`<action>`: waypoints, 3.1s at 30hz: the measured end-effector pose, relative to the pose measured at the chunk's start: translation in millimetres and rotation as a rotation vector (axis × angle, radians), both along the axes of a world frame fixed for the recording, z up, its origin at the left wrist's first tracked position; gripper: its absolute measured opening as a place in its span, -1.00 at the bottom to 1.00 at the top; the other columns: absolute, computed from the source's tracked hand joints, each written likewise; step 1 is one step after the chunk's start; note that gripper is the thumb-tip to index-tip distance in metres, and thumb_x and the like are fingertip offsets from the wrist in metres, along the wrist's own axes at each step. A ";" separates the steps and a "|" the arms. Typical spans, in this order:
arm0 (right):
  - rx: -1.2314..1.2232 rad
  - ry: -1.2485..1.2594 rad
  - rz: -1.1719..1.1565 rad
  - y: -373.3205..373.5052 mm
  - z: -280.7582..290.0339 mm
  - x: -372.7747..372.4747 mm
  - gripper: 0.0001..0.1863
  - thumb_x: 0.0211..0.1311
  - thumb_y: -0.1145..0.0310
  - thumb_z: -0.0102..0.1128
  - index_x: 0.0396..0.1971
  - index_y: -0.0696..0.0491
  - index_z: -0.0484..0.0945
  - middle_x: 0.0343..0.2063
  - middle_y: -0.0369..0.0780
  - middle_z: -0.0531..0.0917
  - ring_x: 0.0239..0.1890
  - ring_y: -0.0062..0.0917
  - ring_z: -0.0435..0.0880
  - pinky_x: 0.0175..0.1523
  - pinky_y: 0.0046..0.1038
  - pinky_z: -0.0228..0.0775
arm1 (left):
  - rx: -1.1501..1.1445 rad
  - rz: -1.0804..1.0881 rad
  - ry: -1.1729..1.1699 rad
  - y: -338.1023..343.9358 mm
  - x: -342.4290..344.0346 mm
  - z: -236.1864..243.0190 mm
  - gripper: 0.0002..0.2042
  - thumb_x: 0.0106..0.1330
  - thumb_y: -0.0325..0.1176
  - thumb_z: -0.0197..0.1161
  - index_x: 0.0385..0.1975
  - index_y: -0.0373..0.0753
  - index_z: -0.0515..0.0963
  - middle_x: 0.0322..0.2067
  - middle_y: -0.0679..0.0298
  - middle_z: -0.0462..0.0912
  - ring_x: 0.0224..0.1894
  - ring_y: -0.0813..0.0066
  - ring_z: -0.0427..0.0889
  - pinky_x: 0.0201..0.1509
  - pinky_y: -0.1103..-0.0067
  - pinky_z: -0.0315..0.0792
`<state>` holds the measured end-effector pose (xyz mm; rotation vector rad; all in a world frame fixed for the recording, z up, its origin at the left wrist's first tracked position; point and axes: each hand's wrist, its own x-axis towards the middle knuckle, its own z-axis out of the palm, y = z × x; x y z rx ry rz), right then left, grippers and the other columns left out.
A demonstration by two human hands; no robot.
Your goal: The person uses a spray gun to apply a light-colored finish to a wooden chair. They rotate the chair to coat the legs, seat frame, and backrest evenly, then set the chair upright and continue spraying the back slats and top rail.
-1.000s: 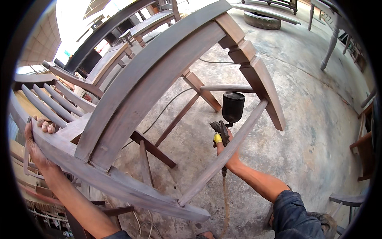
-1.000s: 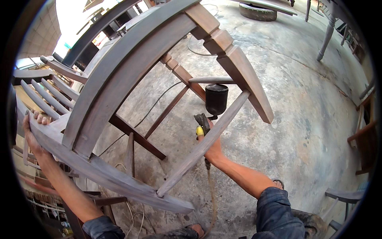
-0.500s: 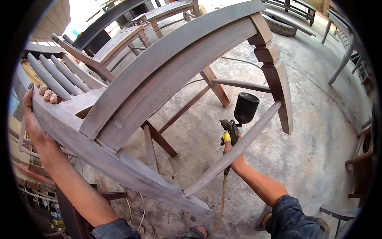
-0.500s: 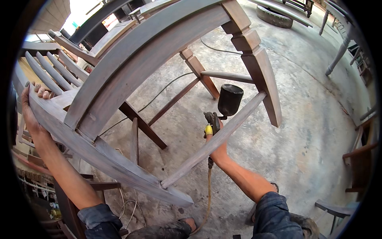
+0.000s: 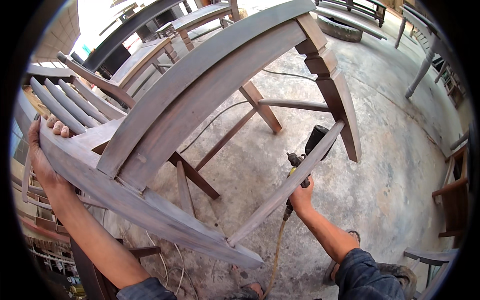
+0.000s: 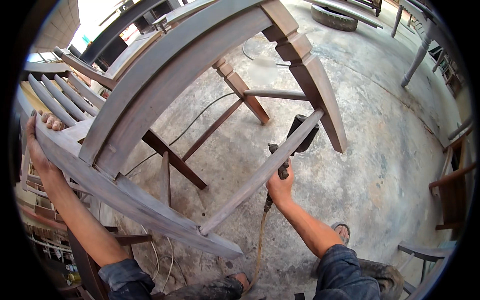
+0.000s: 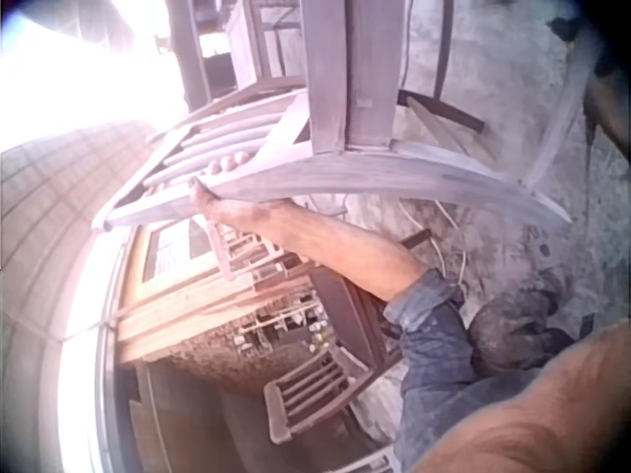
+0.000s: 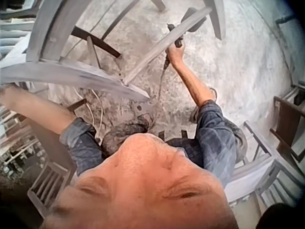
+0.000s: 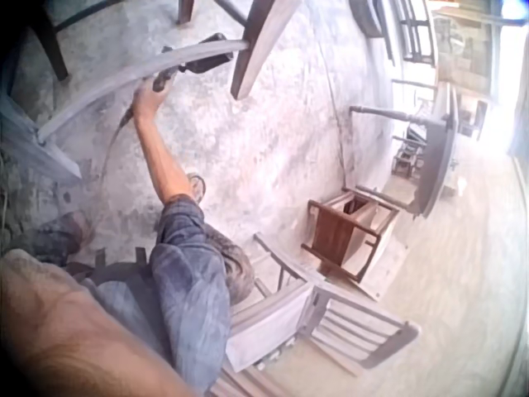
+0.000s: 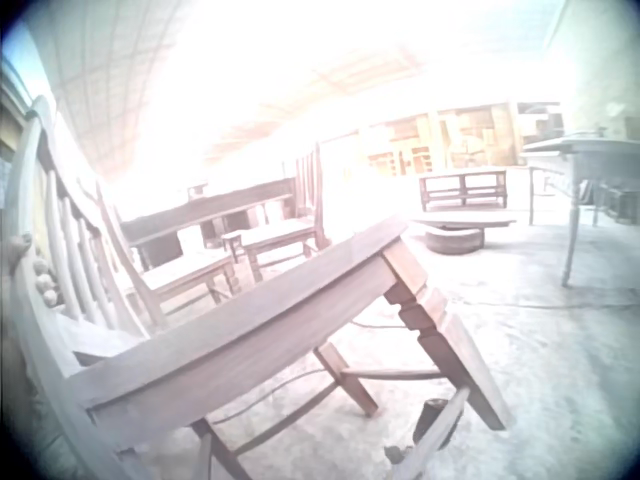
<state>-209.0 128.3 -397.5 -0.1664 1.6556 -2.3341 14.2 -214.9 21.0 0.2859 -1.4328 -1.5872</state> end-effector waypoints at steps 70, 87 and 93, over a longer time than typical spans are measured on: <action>0.221 0.479 0.084 -52.1 82.1 -103.3 -0.60 0.29 0.43 0.20 0.14 0.07 0.54 -0.39 -0.09 0.65 -0.36 -0.43 0.63 -0.17 -0.37 0.48 | -0.041 0.037 -0.031 -5.1 6.4 -2.4 -0.80 0.46 -0.19 0.17 -0.15 -0.18 0.46 -0.43 0.35 0.42 -0.39 0.51 0.48 -0.21 0.54 0.50; 0.205 0.478 0.080 -58.0 89.1 -98.0 -0.58 0.29 0.43 0.21 0.15 0.10 0.50 -0.48 -0.09 0.61 -0.46 -0.40 0.60 -0.27 -0.33 0.46 | -0.052 0.050 -0.029 -1.5 4.6 -1.8 -0.81 0.47 -0.20 0.15 -0.16 -0.19 0.44 -0.41 0.34 0.41 -0.37 0.48 0.48 -0.19 0.51 0.51; 0.326 0.630 0.031 -48.4 66.3 -86.5 -0.54 0.25 0.56 0.08 0.18 0.10 0.49 -0.48 -0.26 0.59 -0.47 -0.65 0.55 -0.34 -0.49 0.42 | -0.043 0.056 -0.026 -0.5 4.8 -2.6 -0.80 0.47 -0.20 0.17 -0.14 -0.19 0.45 -0.40 0.34 0.42 -0.37 0.48 0.48 -0.20 0.51 0.52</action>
